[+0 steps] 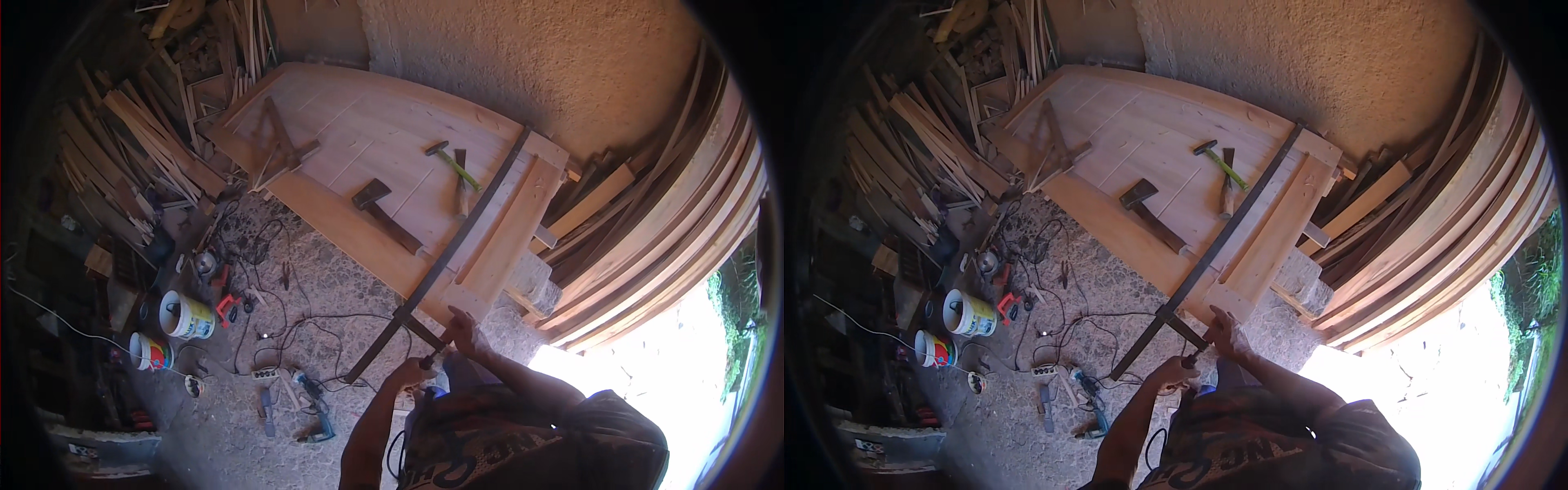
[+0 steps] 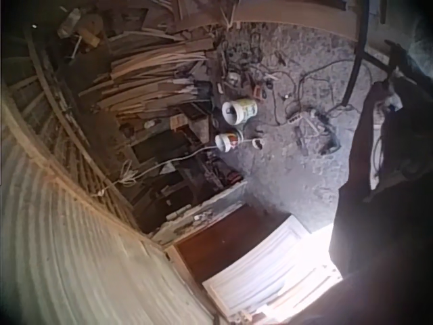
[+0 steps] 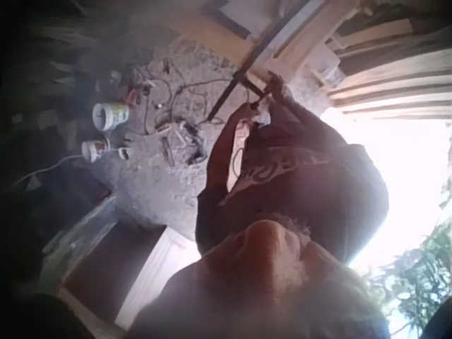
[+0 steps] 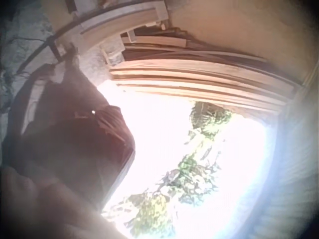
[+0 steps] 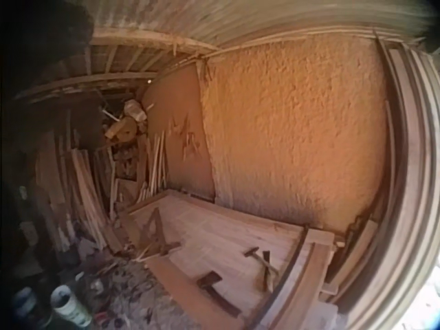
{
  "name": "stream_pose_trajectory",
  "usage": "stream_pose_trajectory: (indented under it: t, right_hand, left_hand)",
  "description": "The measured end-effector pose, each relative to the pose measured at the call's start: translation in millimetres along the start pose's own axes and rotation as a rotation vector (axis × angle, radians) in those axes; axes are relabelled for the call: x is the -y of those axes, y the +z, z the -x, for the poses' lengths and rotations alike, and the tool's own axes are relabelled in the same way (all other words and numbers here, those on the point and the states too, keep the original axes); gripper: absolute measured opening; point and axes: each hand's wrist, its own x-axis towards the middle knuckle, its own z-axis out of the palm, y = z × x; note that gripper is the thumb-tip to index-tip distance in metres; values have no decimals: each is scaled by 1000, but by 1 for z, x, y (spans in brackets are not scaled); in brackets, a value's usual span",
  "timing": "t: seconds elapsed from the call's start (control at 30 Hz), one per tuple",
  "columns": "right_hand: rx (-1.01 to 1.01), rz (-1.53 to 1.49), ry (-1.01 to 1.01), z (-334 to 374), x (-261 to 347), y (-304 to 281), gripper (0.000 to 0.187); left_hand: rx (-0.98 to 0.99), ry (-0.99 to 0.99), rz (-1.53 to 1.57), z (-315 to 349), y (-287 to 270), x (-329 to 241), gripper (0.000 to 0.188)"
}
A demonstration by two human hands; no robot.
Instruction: The person taps a wooden panel into a door frame with a hammer, secures it into place using a metal bar clamp, and drills holes into the wood with a power drill.
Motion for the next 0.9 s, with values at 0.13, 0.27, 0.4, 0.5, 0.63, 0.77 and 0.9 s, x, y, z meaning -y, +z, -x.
stream_pose_trajectory:
  t: [0.13, 0.27, 0.4, 0.5, 0.63, 0.77, 0.9]
  right_hand:
    - [3, -74, 92, -2, -2, -25, 43]
    - [-150, 129, -31, -22, -42, -13, 42]
    - [-178, 155, 102, -42, -24, -15, 45]
    - [-114, -12, 270, -56, -13, -15, 42]
    - [-136, 9, 315, -64, -10, -14, 48]
    - [-111, -63, 344, -69, -5, -19, 45]
    - [-123, -178, 378, -81, -7, -12, 48]
  left_hand:
    - [-675, 267, -524, 15, 44, -26, 37]
    - [-495, 103, -505, 28, 37, -55, 37]
    - [-405, 58, -492, 39, 29, -59, 39]
    - [-635, 130, -633, 32, 42, -44, 40]
    - [-512, 138, -567, 24, 38, -54, 35]
    - [-328, 252, -409, 38, 20, -66, 36]
    - [-550, 441, -550, 47, 31, -66, 34]
